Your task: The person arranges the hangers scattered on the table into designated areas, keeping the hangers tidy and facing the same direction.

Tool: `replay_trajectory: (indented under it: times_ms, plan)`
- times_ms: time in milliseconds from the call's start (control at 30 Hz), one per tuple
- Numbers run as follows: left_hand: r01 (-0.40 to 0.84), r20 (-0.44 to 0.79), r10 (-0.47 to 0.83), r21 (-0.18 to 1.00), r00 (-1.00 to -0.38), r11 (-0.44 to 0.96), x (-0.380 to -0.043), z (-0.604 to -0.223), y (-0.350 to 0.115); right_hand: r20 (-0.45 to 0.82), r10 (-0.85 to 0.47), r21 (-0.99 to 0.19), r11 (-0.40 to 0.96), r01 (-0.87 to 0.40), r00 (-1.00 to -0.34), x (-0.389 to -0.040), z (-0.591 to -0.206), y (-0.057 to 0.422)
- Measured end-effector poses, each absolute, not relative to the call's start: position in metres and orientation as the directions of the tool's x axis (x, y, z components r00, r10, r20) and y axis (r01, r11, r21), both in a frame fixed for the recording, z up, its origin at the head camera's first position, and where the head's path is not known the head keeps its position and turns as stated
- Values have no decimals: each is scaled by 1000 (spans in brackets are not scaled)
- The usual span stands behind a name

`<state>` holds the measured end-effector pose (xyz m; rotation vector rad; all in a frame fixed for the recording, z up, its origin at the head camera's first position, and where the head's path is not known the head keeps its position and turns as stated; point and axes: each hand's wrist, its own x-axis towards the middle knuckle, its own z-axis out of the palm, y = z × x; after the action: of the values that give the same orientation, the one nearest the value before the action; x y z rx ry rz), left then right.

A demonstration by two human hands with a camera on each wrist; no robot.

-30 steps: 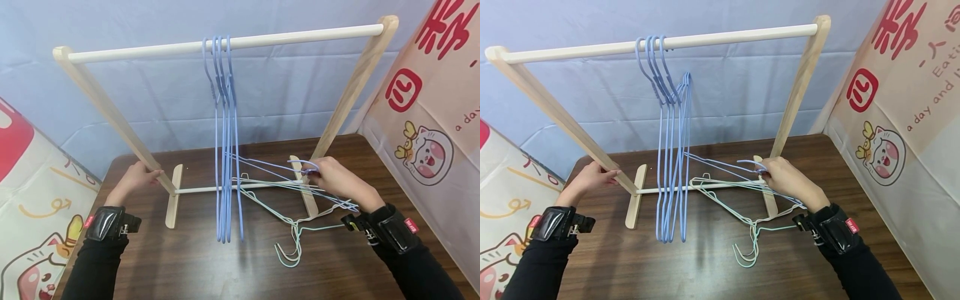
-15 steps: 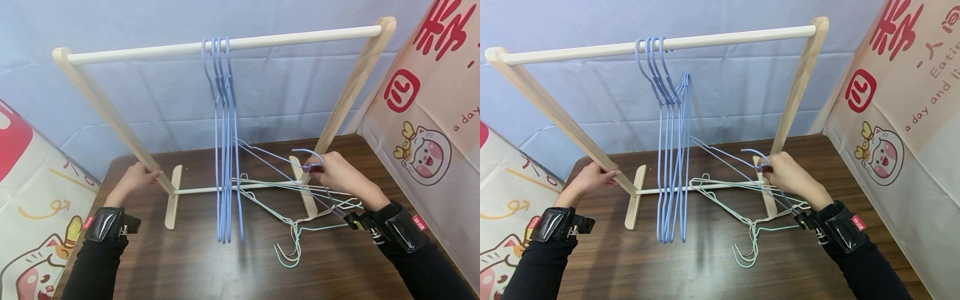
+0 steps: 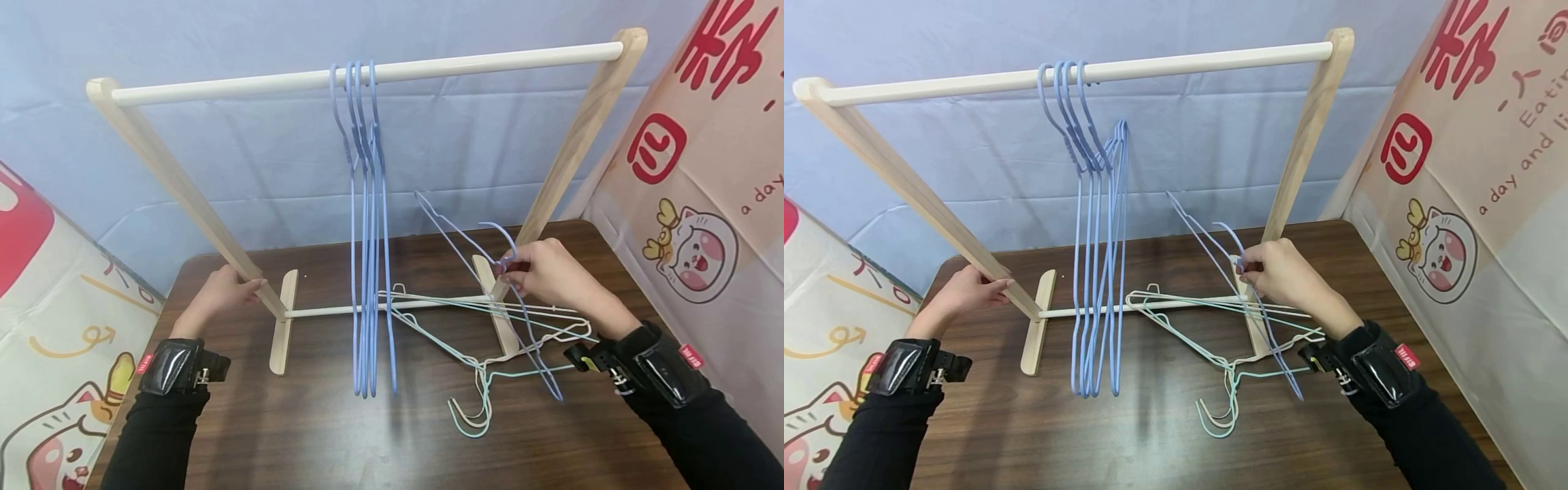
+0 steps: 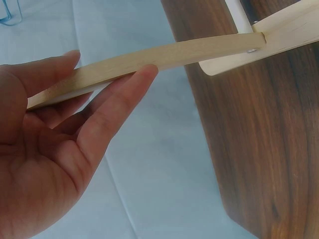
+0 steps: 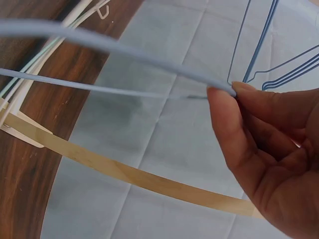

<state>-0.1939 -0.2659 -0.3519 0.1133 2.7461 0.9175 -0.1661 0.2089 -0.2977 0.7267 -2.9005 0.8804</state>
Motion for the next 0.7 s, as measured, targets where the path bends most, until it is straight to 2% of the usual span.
replay_trajectory:
  times_ms: [300,700]
  plan:
    - [6,-194,155,606,-969,796,-193,-352,-266,100,-377,-604,713,-357,-921,-167,-288,206]
    - [8,-190,152,602,-970,799,-194,-350,-264,119,-371,-671,653,-350,-921,-169,-274,193]
